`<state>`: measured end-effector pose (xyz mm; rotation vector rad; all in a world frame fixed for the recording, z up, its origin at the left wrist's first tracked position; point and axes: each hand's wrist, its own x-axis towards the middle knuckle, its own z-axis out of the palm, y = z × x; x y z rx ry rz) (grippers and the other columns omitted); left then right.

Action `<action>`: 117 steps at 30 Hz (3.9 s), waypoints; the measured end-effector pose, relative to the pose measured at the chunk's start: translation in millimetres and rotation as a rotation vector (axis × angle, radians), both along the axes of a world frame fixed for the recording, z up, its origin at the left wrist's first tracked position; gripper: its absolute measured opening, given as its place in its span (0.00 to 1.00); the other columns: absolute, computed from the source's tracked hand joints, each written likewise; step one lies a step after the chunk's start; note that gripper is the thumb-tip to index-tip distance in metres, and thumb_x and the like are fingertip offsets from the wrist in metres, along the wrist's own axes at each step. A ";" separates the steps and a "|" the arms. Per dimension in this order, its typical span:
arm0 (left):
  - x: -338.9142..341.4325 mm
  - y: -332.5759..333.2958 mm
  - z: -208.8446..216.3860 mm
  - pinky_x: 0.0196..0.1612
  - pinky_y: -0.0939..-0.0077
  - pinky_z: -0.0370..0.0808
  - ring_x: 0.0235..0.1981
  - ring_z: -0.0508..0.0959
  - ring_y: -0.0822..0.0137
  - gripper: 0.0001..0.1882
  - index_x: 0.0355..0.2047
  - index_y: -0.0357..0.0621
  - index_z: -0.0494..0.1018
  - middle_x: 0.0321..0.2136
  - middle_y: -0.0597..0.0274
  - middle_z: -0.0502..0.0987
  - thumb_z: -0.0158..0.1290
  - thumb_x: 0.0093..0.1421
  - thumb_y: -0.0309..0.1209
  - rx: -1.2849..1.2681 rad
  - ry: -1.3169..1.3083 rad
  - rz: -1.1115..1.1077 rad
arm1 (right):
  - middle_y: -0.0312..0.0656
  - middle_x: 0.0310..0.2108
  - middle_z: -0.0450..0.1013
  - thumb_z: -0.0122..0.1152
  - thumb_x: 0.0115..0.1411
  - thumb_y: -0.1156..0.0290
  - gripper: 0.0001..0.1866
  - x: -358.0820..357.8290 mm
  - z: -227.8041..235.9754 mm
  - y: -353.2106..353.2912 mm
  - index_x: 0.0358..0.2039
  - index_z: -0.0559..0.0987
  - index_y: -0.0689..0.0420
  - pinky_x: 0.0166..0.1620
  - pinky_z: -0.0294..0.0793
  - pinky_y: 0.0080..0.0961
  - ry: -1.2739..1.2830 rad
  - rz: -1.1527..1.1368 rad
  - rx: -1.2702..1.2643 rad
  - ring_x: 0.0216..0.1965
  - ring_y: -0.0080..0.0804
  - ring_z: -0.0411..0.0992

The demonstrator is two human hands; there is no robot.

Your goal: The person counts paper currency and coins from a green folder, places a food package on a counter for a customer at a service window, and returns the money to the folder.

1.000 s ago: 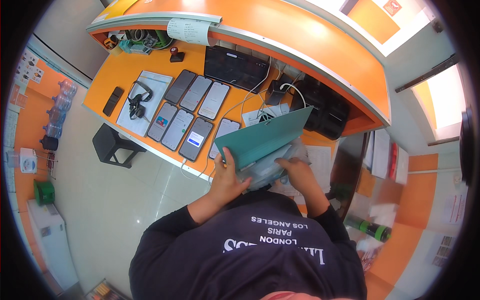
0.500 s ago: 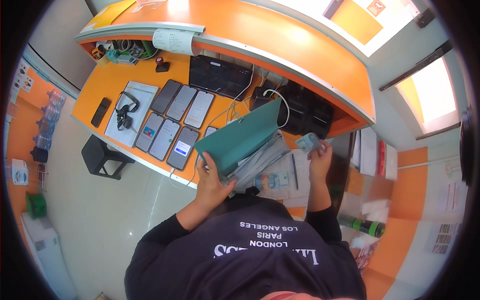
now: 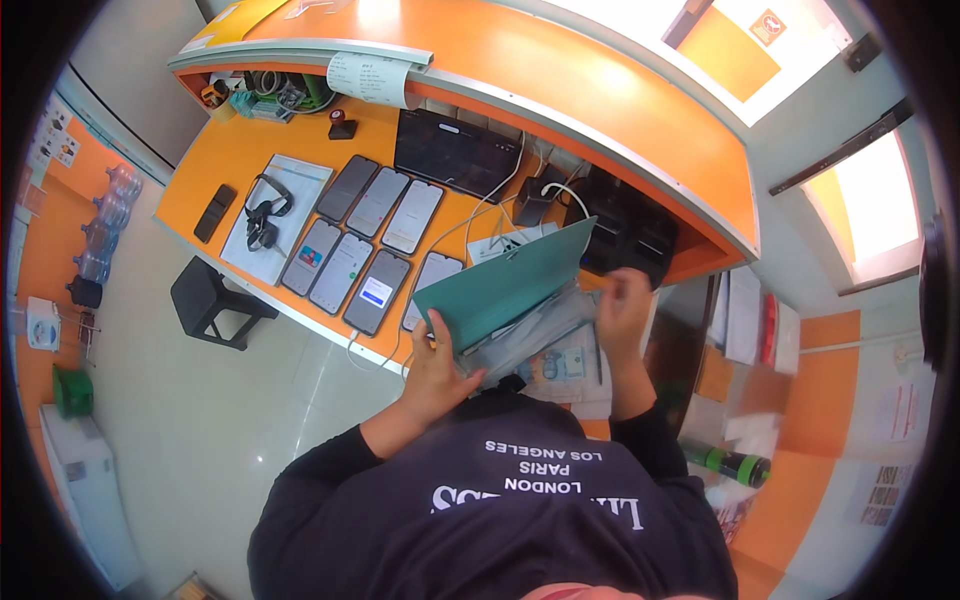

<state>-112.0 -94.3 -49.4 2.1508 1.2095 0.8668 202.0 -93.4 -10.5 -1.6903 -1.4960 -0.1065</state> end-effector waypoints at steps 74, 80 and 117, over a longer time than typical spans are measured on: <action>-12.8 54.4 8.7 0.61 0.55 0.69 0.58 0.68 0.39 0.50 0.74 0.33 0.29 0.61 0.33 0.58 0.52 0.62 0.20 -0.309 -0.217 0.134 | 0.43 0.46 0.77 0.55 0.70 0.72 0.10 -24.5 32.8 -9.3 0.51 0.73 0.56 0.45 0.79 0.28 1.680 0.569 -0.319 0.47 0.30 0.77; -34.1 71.6 -25.4 0.64 0.56 0.67 0.64 0.65 0.38 0.44 0.74 0.36 0.38 0.64 0.33 0.59 0.52 0.66 0.28 -0.149 -0.018 0.175 | 0.43 0.45 0.77 0.58 0.68 0.76 0.13 -38.9 72.1 -16.1 0.52 0.75 0.61 0.47 0.83 0.29 1.490 0.472 -0.255 0.46 0.29 0.78; 42.4 46.1 90.6 0.45 0.81 0.74 0.41 0.80 0.77 0.07 0.43 0.38 0.70 0.38 0.59 0.83 0.53 0.69 0.28 -0.678 -0.542 -0.314 | 0.49 0.40 0.71 0.62 0.63 0.79 0.13 8.6 -147.6 -39.0 0.44 0.70 0.68 0.36 0.85 0.30 1.176 -0.048 -0.502 0.34 0.37 0.81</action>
